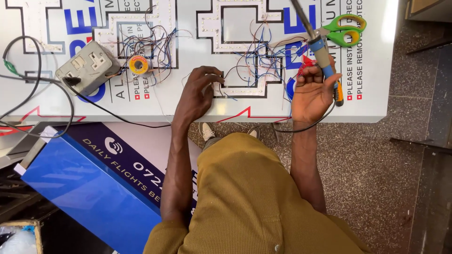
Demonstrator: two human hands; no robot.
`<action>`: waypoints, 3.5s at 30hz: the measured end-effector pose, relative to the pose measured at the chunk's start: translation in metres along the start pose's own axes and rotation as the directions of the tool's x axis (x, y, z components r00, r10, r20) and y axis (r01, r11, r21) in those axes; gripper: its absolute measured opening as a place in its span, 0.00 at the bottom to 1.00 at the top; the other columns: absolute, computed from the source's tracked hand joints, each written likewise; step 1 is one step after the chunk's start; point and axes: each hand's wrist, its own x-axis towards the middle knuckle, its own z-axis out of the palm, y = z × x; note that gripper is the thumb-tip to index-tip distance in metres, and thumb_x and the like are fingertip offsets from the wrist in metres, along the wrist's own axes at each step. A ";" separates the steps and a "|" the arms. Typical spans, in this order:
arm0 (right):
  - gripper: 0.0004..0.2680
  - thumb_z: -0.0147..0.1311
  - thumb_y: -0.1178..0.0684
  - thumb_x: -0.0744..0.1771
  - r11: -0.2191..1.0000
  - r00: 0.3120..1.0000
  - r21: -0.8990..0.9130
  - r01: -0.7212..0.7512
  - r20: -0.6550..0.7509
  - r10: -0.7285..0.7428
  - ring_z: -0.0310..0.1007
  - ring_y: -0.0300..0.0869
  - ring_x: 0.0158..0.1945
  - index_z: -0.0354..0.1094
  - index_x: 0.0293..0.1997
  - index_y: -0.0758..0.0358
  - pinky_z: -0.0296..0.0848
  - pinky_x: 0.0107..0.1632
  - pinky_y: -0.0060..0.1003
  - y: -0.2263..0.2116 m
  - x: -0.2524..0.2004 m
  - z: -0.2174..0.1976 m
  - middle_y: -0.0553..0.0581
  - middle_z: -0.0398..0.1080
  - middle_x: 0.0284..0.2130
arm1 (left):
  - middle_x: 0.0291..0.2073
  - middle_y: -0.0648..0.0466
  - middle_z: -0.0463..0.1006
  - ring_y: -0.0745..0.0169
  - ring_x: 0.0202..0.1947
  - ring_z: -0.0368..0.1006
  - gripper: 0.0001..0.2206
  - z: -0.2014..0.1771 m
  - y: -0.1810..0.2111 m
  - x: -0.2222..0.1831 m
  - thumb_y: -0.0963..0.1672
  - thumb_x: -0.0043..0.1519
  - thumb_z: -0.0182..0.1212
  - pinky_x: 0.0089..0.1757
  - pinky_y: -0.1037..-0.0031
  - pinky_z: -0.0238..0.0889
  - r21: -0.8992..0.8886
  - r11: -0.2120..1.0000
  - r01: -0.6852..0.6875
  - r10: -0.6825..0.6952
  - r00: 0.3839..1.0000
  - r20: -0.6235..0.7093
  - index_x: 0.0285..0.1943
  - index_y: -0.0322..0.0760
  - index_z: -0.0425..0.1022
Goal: Soldering wires to LED modules to assemble a lighted sign
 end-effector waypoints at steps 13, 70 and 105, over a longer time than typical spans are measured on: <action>0.21 0.54 0.32 0.74 0.964 0.974 0.155 -0.215 0.102 0.201 0.83 0.53 0.58 0.72 0.71 0.49 0.86 0.56 0.43 0.031 0.005 -0.059 0.63 0.80 0.49 | 0.56 0.49 0.82 0.37 0.67 0.72 0.04 0.014 -0.021 -0.004 0.37 0.66 0.73 0.63 0.44 0.64 0.143 0.989 -0.030 0.017 0.995 0.094 0.45 0.38 0.89; 0.14 0.54 0.44 0.75 0.983 0.943 -0.135 -0.126 0.290 0.161 0.87 0.51 0.46 0.66 0.67 0.58 0.88 0.47 0.45 0.089 -0.006 -0.024 0.68 0.81 0.43 | 0.39 0.53 0.78 0.61 0.42 0.82 0.03 0.039 -0.034 0.028 0.41 0.77 0.61 0.50 0.69 0.79 -0.632 0.773 0.058 -0.369 0.851 -0.373 0.55 0.37 0.73; 0.21 0.55 0.40 0.74 0.919 0.912 -0.372 0.127 0.407 0.038 0.85 0.49 0.39 0.68 0.62 0.74 0.88 0.45 0.43 0.096 -0.021 -0.018 0.71 0.78 0.35 | 0.35 0.49 0.79 0.60 0.35 0.80 0.03 0.025 -0.021 -0.001 0.41 0.74 0.68 0.39 0.69 0.77 -0.284 0.948 0.144 -0.298 0.713 -0.635 0.51 0.34 0.82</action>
